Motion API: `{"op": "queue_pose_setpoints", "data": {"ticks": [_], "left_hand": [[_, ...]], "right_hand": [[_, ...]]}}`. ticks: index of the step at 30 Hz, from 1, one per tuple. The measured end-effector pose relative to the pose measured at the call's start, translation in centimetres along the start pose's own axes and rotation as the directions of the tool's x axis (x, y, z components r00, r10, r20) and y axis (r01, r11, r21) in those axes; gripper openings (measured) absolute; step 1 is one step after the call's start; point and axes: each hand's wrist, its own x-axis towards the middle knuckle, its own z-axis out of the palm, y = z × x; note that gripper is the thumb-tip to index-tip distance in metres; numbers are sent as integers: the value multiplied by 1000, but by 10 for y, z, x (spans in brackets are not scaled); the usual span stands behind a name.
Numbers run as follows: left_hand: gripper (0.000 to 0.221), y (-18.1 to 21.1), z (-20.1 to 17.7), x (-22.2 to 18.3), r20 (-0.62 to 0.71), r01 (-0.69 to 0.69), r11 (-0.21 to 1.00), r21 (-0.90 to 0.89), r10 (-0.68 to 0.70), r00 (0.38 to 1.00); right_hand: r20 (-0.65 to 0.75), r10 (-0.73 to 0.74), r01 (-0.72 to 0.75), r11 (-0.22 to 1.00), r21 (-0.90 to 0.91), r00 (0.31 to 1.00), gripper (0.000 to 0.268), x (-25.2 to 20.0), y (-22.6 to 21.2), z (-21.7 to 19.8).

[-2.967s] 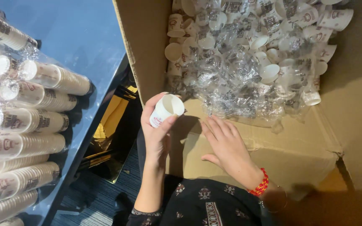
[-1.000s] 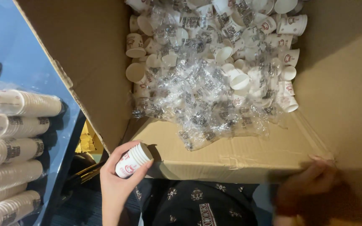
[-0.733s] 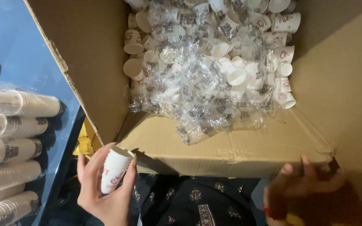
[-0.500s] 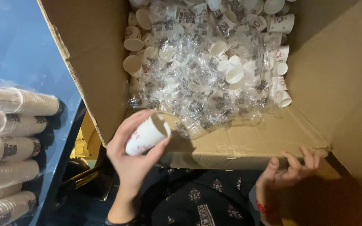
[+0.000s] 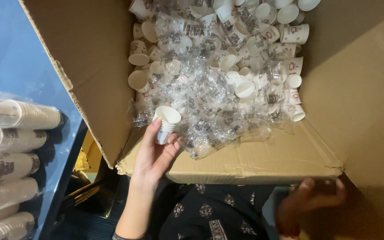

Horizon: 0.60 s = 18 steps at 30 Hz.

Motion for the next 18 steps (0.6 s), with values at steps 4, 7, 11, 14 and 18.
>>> {"op": "queue_pose_setpoints", "data": {"ticks": [4, 7, 11, 14, 18], "left_hand": [[34, 1, -1, 1, 20, 19, 1000, 10, -19, 1000], [34, 6, 7, -8, 38, 37, 999, -9, -36, 999], [35, 3, 5, -2, 84, 44, 997, -62, -39, 996], [37, -8, -2, -1, 62, 69, 997, -27, -67, 996], [40, -10, -1, -2, 54, 57, 998, -28, -55, 997]], "right_hand": [[133, 540, -556, 799, 228, 831, 42, -16, 67, -27], [231, 525, -557, 824, 103, 819, 34, -33, 96, -56], [213, 502, -519, 854, 29, 838, 35, -31, 106, -47], [119, 331, -327, 944, -50, 936, 38, -23, 91, -31], [46, 142, -135, 983, -126, 989, 41, -23, 68, -12]]}}
